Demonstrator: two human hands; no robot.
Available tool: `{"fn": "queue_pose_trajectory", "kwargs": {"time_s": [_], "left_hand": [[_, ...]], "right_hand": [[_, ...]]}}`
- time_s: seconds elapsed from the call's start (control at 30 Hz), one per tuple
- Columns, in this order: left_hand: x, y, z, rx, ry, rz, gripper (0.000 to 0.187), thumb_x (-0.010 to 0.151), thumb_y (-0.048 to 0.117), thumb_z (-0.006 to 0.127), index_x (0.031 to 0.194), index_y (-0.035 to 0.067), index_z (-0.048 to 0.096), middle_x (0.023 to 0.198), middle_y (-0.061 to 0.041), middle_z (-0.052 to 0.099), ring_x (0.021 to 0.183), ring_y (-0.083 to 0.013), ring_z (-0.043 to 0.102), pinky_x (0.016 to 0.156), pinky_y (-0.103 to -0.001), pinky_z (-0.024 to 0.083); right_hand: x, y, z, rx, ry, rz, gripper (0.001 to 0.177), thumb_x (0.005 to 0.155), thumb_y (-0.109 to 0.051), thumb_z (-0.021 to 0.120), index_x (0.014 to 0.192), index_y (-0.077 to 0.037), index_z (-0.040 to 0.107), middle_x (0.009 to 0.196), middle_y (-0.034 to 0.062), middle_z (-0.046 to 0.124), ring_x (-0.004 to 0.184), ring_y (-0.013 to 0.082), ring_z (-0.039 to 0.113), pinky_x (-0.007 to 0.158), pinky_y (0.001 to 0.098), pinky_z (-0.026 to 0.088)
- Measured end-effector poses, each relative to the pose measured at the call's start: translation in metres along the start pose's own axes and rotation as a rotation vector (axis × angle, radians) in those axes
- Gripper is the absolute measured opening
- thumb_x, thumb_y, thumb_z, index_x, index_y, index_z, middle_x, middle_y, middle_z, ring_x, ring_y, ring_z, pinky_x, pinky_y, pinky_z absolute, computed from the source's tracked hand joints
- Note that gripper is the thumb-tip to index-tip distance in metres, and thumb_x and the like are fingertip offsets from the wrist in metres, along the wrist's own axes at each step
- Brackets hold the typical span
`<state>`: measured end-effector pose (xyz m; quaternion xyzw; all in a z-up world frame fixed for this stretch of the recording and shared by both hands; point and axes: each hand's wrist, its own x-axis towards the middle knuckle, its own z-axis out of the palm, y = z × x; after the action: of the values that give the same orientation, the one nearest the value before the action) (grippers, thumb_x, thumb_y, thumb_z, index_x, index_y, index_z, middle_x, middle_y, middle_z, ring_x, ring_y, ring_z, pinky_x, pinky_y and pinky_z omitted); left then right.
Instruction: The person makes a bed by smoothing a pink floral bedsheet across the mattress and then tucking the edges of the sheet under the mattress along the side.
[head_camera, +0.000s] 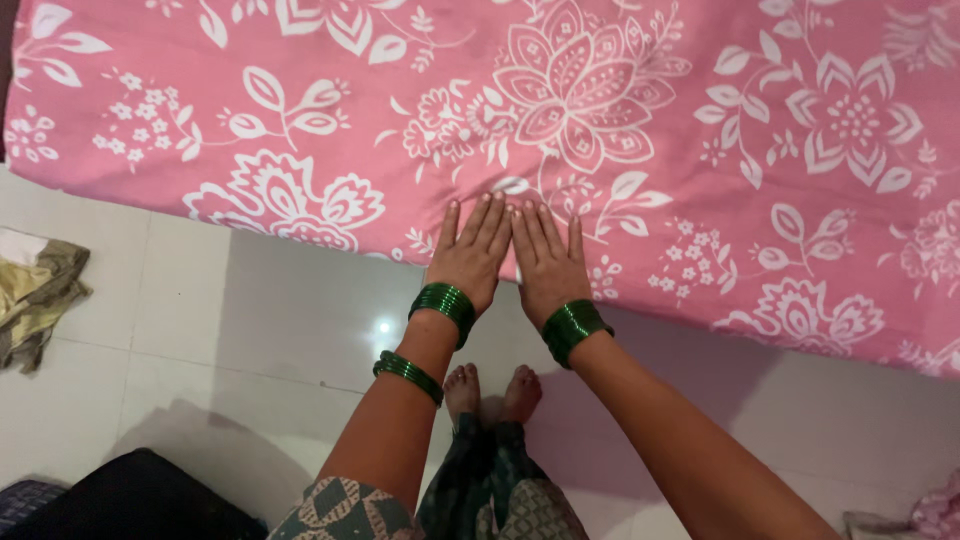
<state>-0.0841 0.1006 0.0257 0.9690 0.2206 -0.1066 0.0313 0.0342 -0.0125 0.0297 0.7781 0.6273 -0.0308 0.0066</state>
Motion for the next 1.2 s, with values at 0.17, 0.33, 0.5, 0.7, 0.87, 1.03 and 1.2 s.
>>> {"fn": "queue_pose_trajectory", "kwargs": {"time_s": [0.17,0.33,0.5,0.7,0.87,1.03,1.2], "left_hand": [[-0.010,-0.038,-0.003,0.094,0.016,-0.077,0.079,0.089,0.011,0.047,0.163,0.012,0.019,0.170,-0.013,0.012,0.156,-0.0277,0.007,0.122,-0.056,0.000],[-0.006,-0.048,0.005,0.067,0.001,-0.141,0.076,0.093,0.015,0.048,0.163,0.008,0.020,0.171,-0.016,0.012,0.158,-0.0322,0.005,0.123,-0.059,0.001],[-0.005,-0.043,0.014,-0.006,0.025,-0.178,0.076,0.094,0.018,0.048,0.164,0.008,0.019,0.171,-0.015,0.012,0.158,-0.0317,0.004,0.123,-0.060,0.000],[-0.003,-0.041,0.012,-0.067,-0.020,-0.180,0.076,0.093,0.019,0.048,0.162,0.008,0.017,0.171,-0.014,0.009,0.158,-0.0308,0.002,0.123,-0.060,-0.001],[-0.004,-0.043,0.013,-0.109,-0.046,-0.172,0.080,0.091,0.017,0.050,0.163,0.008,0.016,0.171,-0.015,0.006,0.158,-0.0308,0.000,0.122,-0.060,-0.003],[-0.005,-0.044,0.016,-0.139,-0.022,-0.164,0.080,0.091,0.017,0.050,0.163,0.008,0.015,0.171,-0.015,0.006,0.158,-0.0314,-0.001,0.122,-0.060,-0.003],[-0.006,-0.047,0.020,-0.231,0.116,-0.154,0.076,0.095,0.021,0.049,0.163,0.008,0.016,0.172,-0.014,0.008,0.159,-0.0300,0.001,0.124,-0.059,-0.002]], "right_hand": [[0.026,-0.018,-0.019,0.243,-0.070,-0.058,0.093,0.078,-0.021,0.068,0.157,0.004,0.025,0.165,0.0205,0.023,0.154,0.0342,0.017,0.124,0.0609,0.006],[0.049,-0.031,-0.010,0.250,0.009,-0.113,0.092,0.083,-0.026,0.072,0.158,0.002,0.026,0.167,0.0170,0.025,0.156,0.0304,0.018,0.126,0.0564,0.007],[0.052,-0.030,-0.011,0.200,-0.056,-0.114,0.100,0.078,-0.033,0.076,0.157,0.003,0.026,0.167,0.0159,0.026,0.156,0.0297,0.018,0.126,0.0542,0.008],[0.058,-0.033,-0.016,0.201,-0.134,-0.087,0.101,0.077,-0.036,0.077,0.155,0.001,0.024,0.164,0.0165,0.026,0.154,0.0293,0.017,0.125,0.0552,0.008],[0.058,-0.035,-0.012,0.152,-0.154,-0.080,0.098,0.080,-0.034,0.074,0.156,0.000,0.022,0.164,0.0163,0.023,0.154,0.0287,0.016,0.124,0.0545,0.007],[0.059,-0.037,-0.017,0.121,-0.231,-0.061,0.101,0.081,-0.036,0.072,0.160,-0.003,0.019,0.170,0.0146,0.020,0.154,0.0278,0.013,0.124,0.0538,0.005],[0.060,-0.041,-0.013,0.101,-0.228,-0.040,0.101,0.080,-0.036,0.072,0.160,-0.002,0.020,0.167,0.0140,0.021,0.154,0.0282,0.013,0.125,0.0539,0.005]]}}
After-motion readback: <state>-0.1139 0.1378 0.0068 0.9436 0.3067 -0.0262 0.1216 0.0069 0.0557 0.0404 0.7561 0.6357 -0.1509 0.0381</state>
